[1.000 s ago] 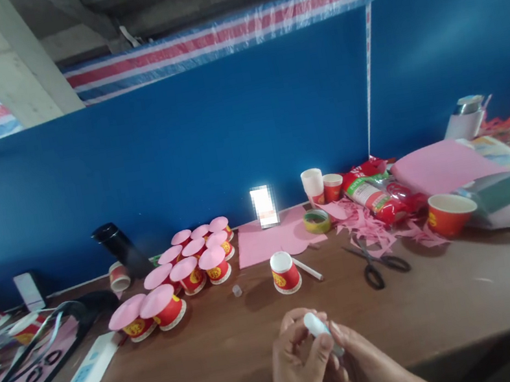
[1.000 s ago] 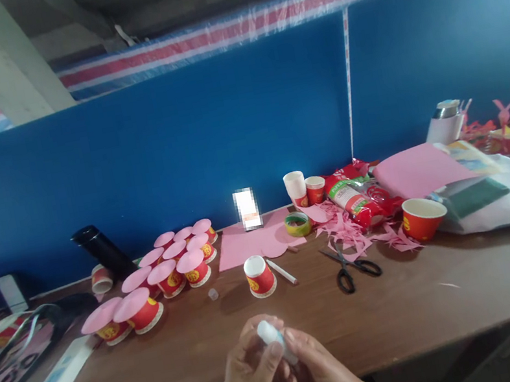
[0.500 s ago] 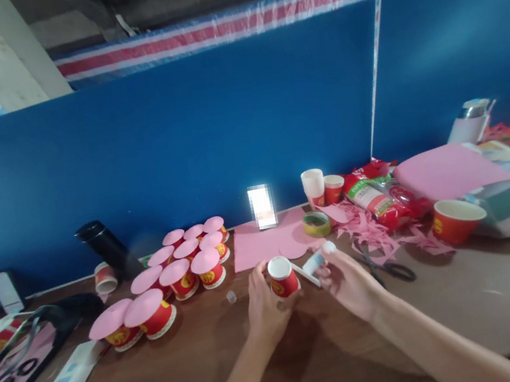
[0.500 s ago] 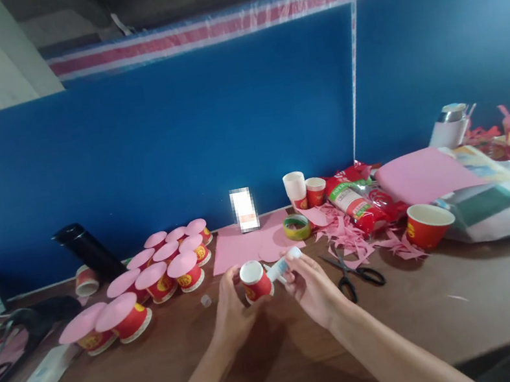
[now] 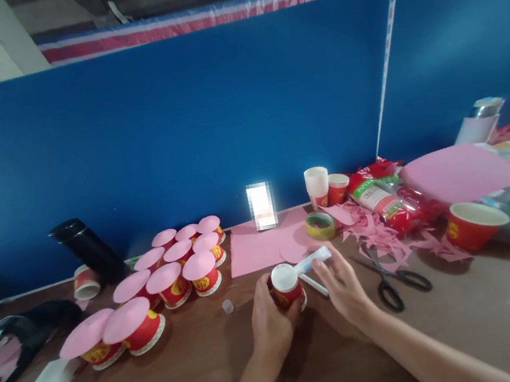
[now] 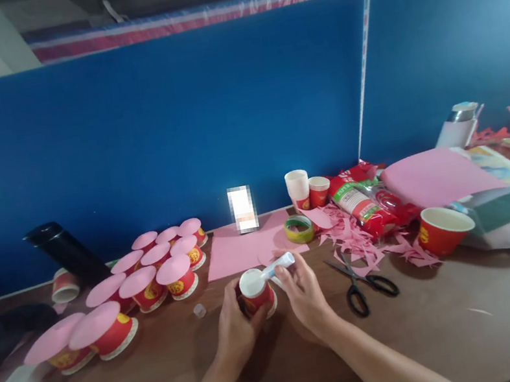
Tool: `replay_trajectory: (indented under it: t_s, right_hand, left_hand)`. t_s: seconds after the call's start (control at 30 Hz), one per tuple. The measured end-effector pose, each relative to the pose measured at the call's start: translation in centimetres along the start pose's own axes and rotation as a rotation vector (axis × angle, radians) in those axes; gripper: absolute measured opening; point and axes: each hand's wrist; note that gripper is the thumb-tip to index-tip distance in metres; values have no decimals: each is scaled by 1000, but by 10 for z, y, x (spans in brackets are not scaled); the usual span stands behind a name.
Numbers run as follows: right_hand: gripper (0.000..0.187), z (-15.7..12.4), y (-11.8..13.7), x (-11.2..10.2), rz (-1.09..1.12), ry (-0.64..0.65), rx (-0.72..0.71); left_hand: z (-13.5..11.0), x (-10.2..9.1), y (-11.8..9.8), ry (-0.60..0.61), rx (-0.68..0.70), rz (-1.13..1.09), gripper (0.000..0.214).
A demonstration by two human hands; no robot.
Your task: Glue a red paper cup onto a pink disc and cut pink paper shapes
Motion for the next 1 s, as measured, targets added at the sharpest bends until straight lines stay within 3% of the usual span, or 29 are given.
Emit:
replay_trajectory:
  t_s: [0.27, 0.57, 1.0]
  right_hand:
    - [37, -17, -11, -6, -188, 107, -240]
    - [36, -16, -11, -11, -228, 125, -263]
    - [35, -17, -3, -8, -282, 205, -418]
  left_hand:
    - [-2, 5, 7, -49, -17, 109, 50]
    - [0, 9, 11, -45, 19, 174, 55]
    - [0, 8, 7, -62, 33, 188, 52]
Point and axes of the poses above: each hand's wrist, its own z-axis towards the middle knuckle, its own x-axis out of the palm, y = z × x, and after that the axes turned 7 degrees about -y, right-handed
